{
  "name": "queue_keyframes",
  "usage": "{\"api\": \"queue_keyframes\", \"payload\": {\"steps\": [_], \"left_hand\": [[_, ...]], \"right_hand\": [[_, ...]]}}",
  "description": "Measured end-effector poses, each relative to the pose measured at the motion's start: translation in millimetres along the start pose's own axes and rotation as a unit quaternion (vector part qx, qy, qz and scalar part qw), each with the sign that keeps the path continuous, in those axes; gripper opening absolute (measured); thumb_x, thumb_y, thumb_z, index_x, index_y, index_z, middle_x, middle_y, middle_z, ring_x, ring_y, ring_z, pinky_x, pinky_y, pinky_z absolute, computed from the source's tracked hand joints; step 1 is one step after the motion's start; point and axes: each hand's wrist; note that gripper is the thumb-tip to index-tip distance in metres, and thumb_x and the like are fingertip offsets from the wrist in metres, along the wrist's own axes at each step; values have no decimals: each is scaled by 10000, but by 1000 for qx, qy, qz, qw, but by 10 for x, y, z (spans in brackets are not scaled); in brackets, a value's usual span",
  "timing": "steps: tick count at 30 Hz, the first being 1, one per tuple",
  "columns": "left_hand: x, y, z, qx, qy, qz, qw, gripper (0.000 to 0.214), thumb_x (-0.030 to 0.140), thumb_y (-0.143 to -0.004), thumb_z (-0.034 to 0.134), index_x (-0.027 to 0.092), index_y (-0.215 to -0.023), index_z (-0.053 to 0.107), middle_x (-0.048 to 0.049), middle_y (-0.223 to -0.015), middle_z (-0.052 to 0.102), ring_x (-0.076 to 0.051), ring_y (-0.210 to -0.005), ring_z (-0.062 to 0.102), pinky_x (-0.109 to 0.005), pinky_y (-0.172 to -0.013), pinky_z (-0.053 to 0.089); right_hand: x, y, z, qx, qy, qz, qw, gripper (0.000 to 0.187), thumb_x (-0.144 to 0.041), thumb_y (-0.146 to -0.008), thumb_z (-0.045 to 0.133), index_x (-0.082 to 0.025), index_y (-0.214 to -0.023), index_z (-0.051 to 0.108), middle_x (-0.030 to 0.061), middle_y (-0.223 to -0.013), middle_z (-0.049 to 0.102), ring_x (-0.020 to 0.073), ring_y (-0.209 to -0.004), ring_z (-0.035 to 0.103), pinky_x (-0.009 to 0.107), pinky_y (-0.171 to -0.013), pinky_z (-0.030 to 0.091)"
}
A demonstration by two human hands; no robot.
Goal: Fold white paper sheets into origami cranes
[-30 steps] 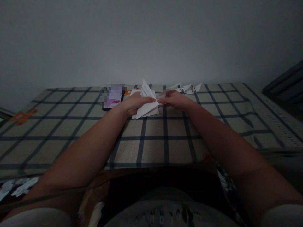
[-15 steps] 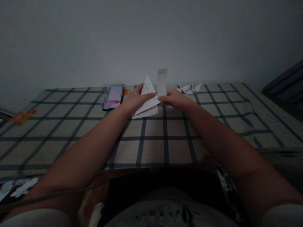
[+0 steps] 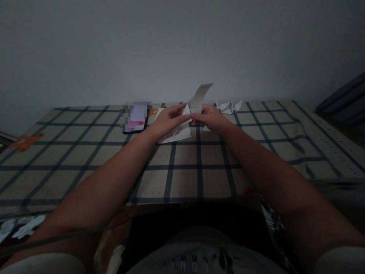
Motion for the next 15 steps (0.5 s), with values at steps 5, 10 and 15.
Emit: {"api": "queue_keyframes", "payload": {"steps": [5,10,15], "left_hand": [[20,17,7,-29,41,-32,998,474,438,-736,859,152,-1114,830,-112,-1112,829,-244,-1001,762,-370,-970,587],[-3,21,2,11,62,-75,995,445,396,-690,861,150,-1060,836,-83,-972,827,-192,-792,730,-323,-804,585],[-4,14,4,67,12,-60,996,417,400,-690,872,143,-1017,839,-68,-917,812,-173,-746,691,-295,-744,541]], "right_hand": [[14,-3,-8,16,35,9,999,230,-321,-773,854,-153,-873,733,33,-770,742,132,-693,655,250,-668,545],[-34,16,21,33,67,12,997,179,-276,-823,819,-132,-857,717,32,-728,706,128,-659,630,255,-635,518],[-62,13,42,51,57,18,997,198,-280,-848,831,-140,-828,691,-7,-667,655,99,-615,597,222,-599,491]]}}
Point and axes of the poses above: each hand's wrist, its own y-axis away from the middle knuckle, its own z-axis out of the palm, x = y × z
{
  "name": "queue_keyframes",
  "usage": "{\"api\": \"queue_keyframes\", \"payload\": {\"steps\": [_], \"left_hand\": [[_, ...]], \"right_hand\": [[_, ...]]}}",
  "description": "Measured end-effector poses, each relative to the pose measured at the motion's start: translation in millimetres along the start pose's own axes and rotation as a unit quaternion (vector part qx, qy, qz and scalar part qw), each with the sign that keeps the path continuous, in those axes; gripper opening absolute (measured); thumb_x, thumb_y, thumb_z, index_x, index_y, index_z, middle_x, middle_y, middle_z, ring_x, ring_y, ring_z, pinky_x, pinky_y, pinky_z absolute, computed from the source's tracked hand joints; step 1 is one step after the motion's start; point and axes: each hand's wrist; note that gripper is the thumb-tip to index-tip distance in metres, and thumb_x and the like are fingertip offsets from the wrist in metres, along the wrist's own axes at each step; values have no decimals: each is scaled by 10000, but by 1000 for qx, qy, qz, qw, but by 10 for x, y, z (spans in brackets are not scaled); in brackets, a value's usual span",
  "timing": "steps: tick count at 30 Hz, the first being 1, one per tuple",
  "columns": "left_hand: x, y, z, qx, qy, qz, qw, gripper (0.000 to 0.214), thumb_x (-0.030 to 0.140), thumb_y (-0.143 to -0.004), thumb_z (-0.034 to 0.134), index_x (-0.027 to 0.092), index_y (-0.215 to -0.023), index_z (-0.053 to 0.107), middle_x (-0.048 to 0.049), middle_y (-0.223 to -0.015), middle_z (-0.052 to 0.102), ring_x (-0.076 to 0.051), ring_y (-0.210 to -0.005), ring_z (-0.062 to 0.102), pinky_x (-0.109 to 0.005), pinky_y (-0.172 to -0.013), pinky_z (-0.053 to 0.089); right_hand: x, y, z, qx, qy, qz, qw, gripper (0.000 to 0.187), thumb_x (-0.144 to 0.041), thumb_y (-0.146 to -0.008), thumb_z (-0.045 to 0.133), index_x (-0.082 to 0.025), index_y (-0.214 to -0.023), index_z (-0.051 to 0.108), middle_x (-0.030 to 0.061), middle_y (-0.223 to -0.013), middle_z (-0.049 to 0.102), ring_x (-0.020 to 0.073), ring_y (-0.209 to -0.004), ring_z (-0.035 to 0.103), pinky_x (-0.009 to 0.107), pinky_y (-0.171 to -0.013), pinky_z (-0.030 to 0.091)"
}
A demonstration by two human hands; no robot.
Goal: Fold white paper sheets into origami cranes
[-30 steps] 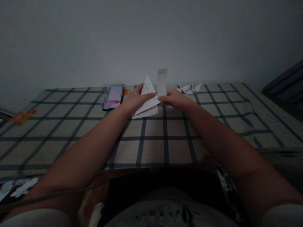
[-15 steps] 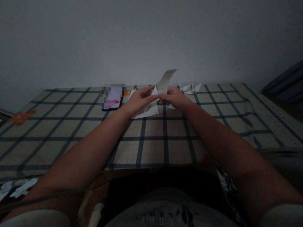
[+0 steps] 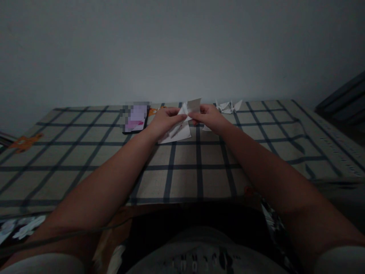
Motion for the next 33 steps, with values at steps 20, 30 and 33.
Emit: {"api": "queue_keyframes", "payload": {"steps": [20,30,33], "left_hand": [[72,-20,55,-14,90,-145,985,129,152,-725,772,108,-842,739,-67,-745,754,-148,-595,668,-276,-639,529],[88,6,87,-28,111,-165,980,65,89,-763,731,105,-820,756,-96,-757,775,-156,-614,690,-289,-682,584],[110,13,91,-34,129,-172,976,74,56,-786,701,91,-828,751,-105,-778,779,-154,-623,703,-276,-683,582]], "right_hand": [[55,-21,-13,-29,16,45,998,126,-151,-890,753,-123,-776,709,-1,-643,680,77,-575,598,193,-573,476],[7,4,-12,-17,65,59,996,144,-162,-883,770,-129,-757,709,16,-643,694,93,-588,616,204,-573,480],[19,5,-11,-19,67,50,996,156,-171,-887,764,-130,-748,706,22,-645,687,101,-594,606,222,-587,482]]}}
Point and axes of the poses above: each hand's wrist, its own y-axis away from the middle knuckle, its own z-axis out of the palm, x = y × z
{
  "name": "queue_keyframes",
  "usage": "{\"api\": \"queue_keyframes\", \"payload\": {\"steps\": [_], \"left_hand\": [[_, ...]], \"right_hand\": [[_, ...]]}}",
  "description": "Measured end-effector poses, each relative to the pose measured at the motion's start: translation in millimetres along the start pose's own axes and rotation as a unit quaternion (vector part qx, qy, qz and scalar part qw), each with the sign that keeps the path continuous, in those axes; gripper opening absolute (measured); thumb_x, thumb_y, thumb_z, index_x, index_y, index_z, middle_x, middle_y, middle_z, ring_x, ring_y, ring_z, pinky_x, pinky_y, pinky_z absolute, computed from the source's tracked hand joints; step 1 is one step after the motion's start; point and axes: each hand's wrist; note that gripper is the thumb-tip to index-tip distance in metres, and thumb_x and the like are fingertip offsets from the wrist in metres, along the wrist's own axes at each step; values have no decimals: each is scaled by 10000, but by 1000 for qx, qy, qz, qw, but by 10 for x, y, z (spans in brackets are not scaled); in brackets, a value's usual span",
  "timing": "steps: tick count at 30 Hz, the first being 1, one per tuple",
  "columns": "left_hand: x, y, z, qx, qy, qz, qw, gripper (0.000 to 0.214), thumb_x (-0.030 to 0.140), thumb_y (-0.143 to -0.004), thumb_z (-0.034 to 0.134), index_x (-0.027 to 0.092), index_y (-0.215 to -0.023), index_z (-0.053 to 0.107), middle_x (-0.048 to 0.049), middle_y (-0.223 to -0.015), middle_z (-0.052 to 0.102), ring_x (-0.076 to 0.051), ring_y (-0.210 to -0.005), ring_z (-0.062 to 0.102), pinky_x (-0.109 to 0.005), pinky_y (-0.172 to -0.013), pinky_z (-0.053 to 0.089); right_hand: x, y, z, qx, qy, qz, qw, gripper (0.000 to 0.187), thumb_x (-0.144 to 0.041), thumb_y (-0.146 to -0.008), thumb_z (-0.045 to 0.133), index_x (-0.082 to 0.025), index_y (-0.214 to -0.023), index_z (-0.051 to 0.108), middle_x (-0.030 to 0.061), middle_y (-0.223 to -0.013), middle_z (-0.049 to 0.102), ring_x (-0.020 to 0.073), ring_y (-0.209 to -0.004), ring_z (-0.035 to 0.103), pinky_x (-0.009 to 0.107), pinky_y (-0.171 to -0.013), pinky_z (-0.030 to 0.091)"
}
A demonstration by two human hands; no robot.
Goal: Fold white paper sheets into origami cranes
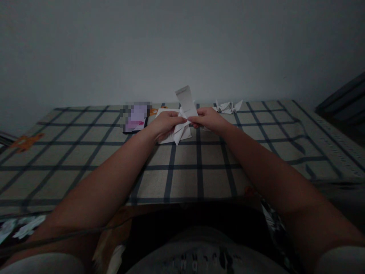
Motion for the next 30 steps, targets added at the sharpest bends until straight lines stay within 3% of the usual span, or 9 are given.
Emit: {"api": "queue_keyframes", "payload": {"steps": [8,11,17,26,30], "left_hand": [[63,-14,2,-19,78,-21,997,138,17,-872,619,89,-844,733,-70,-767,763,-128,-627,711,-226,-666,588],[75,-4,14,-23,82,-19,996,134,21,-879,616,88,-853,728,-76,-788,770,-131,-645,718,-229,-696,593],[65,0,8,3,70,-10,997,113,28,-832,645,104,-851,726,-71,-769,752,-145,-642,693,-263,-714,590],[21,-14,-14,-33,48,6,998,141,21,-803,693,90,-916,742,-109,-895,773,-136,-700,705,-250,-743,586],[26,-14,6,-20,36,11,999,156,8,-781,685,93,-904,728,-105,-855,772,-147,-672,706,-274,-745,594]], "right_hand": [[23,-8,40,4,-82,-71,994,155,-252,-847,821,-147,-837,707,5,-751,711,99,-680,627,220,-650,529],[34,-26,38,-1,-102,-58,993,222,-302,-829,846,-152,-816,683,3,-732,694,99,-664,617,222,-639,527],[63,-45,13,-32,-144,-27,989,170,-190,-775,827,-154,-842,674,-12,-746,680,89,-643,602,224,-644,517],[92,-60,12,5,-77,-24,997,80,-145,-781,780,-163,-771,703,2,-772,716,100,-679,599,227,-670,496],[96,-55,3,-7,-76,-18,997,69,-166,-775,795,-167,-788,727,4,-770,727,110,-676,614,233,-678,514]]}}
Point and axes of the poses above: each hand's wrist, its own y-axis away from the middle knuckle, its own z-axis out of the palm, x = y × z
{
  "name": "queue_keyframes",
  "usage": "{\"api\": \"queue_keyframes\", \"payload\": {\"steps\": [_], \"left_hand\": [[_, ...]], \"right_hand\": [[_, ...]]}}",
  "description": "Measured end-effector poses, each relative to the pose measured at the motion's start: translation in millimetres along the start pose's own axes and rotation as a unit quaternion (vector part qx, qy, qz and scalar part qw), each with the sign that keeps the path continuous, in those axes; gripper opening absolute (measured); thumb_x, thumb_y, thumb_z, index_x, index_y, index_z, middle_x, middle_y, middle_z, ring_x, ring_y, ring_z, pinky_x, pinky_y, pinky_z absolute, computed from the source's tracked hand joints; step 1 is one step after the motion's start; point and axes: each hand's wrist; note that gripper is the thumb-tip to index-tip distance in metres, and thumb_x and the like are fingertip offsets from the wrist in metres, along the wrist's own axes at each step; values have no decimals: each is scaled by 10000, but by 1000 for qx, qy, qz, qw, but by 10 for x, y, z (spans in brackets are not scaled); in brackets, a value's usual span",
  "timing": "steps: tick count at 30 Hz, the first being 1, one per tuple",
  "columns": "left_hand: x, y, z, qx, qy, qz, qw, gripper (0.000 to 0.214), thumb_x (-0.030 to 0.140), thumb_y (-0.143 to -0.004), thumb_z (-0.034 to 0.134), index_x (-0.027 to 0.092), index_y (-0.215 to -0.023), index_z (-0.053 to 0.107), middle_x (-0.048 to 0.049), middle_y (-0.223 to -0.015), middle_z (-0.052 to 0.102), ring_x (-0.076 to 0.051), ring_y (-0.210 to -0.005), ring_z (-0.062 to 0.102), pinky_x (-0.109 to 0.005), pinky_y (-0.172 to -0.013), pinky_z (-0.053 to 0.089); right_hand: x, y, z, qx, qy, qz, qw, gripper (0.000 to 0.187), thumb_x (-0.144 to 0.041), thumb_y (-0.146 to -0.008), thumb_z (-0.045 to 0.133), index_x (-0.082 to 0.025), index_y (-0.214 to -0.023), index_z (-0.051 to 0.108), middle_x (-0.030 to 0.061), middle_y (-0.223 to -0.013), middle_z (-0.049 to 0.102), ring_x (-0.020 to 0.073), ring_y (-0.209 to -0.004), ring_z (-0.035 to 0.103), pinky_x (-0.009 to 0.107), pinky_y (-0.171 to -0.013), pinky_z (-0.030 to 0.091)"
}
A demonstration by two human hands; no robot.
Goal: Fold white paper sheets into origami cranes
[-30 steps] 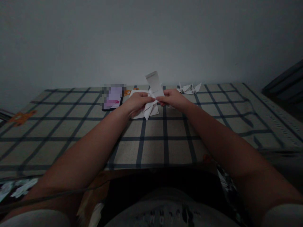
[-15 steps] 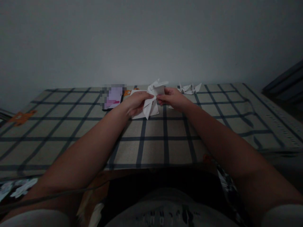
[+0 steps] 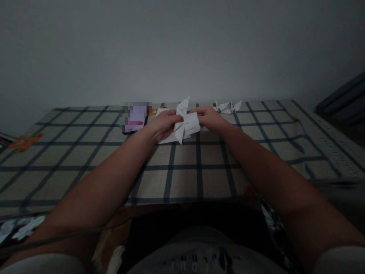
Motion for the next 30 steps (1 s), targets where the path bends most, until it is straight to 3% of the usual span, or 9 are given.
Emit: {"api": "queue_keyframes", "payload": {"steps": [6,10,12,16,19,23,30], "left_hand": [[-1,-25,-17,1,27,5,1000,177,2,-791,645,101,-916,721,-81,-828,774,-148,-668,699,-276,-738,608],[-9,-105,-79,75,68,21,995,215,-12,-760,649,113,-930,688,-52,-820,751,-129,-662,690,-239,-699,603],[-4,-138,-103,79,91,26,992,198,11,-767,644,114,-932,677,-46,-801,731,-130,-649,682,-239,-681,611],[27,-139,-87,98,149,-6,984,208,17,-763,614,139,-928,648,-43,-779,717,-133,-674,695,-239,-748,633],[37,-98,-50,88,156,-12,984,301,32,-765,623,124,-1049,661,-93,-889,769,-173,-762,745,-300,-858,653],[23,-60,-47,52,155,-34,986,386,66,-801,610,99,-1181,668,-132,-981,799,-210,-826,777,-354,-907,660],[-12,-97,-100,41,137,-31,989,383,162,-908,594,112,-1280,671,-161,-1033,815,-244,-965,797,-343,-890,663]], "right_hand": [[-106,68,14,9,-8,-50,999,162,-192,-755,852,-174,-758,691,-11,-790,708,108,-744,635,215,-705,523],[-250,92,-49,75,-36,-23,996,175,-290,-873,805,-189,-832,667,1,-795,685,111,-720,634,230,-702,533],[-292,79,-139,85,-36,-7,996,210,-327,-920,763,-189,-814,646,14,-773,681,115,-694,635,226,-672,522],[-356,72,-356,110,90,21,990,265,-326,-979,657,-167,-768,684,45,-706,689,123,-584,575,240,-561,432],[-410,104,-470,118,250,29,961,348,-276,-974,602,-159,-653,670,48,-602,646,136,-561,552,260,-567,402],[-424,123,-536,114,451,69,882,352,-205,-899,598,-174,-552,644,90,-572,633,200,-619,612,322,-638,421],[-312,117,-584,-7,529,184,828,431,-266,-880,682,-218,-466,572,110,-537,616,217,-557,581,377,-646,444]]}}
Point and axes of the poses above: each hand's wrist, its own y-axis away from the middle knuckle, its own z-axis out of the palm, x = y × z
